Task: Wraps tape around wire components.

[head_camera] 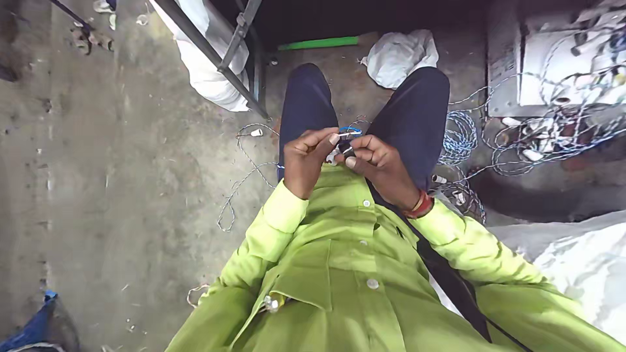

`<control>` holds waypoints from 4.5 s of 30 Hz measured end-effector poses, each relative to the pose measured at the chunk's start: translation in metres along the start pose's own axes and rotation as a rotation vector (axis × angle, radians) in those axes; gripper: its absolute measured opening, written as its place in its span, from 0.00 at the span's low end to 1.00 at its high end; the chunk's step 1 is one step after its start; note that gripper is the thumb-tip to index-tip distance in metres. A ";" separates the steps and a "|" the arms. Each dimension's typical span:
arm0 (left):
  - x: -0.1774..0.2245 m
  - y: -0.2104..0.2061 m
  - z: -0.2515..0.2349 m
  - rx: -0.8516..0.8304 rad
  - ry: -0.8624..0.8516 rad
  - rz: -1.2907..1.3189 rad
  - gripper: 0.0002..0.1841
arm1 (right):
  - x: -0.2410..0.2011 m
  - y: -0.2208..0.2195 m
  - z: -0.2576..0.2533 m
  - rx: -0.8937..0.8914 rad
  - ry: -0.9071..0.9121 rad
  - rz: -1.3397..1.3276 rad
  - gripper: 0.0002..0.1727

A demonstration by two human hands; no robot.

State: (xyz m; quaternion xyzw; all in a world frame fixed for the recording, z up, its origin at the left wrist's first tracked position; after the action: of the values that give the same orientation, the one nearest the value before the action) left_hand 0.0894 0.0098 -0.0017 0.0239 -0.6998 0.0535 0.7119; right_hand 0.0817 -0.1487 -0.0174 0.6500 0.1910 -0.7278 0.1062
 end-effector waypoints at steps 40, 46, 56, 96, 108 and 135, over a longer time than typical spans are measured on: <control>0.024 0.004 0.004 -0.043 -0.298 -0.552 0.09 | -0.022 -0.002 0.006 0.046 0.323 0.197 0.22; 0.041 -0.016 0.016 -0.042 -0.510 -0.699 0.12 | -0.063 -0.006 0.010 -0.028 0.416 0.109 0.25; 0.014 -0.004 0.011 -0.198 -0.237 -0.192 0.08 | -0.049 0.001 -0.008 -0.121 0.236 0.228 0.51; 0.051 -0.005 0.039 0.153 -0.718 -0.672 0.07 | -0.025 0.021 0.000 0.364 0.459 0.436 0.11; 0.054 -0.024 0.053 0.031 -0.853 -0.812 0.07 | -0.011 0.017 -0.018 0.283 0.195 0.416 0.28; 0.008 0.006 0.009 -0.254 -0.012 -0.275 0.10 | -0.017 0.015 -0.022 -0.054 0.407 0.278 0.32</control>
State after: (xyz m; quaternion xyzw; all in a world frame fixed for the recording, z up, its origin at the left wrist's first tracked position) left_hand 0.0801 0.0148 0.0058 0.0296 -0.6952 -0.1330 0.7058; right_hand 0.1096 -0.1546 -0.0044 0.8001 0.1367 -0.5550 0.1819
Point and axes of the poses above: each hand's wrist, its own z-axis away from the middle knuckle, its own y-axis out of the back of the hand, x = y × z, the point moved 9 cm from there along -z, towards the middle knuckle
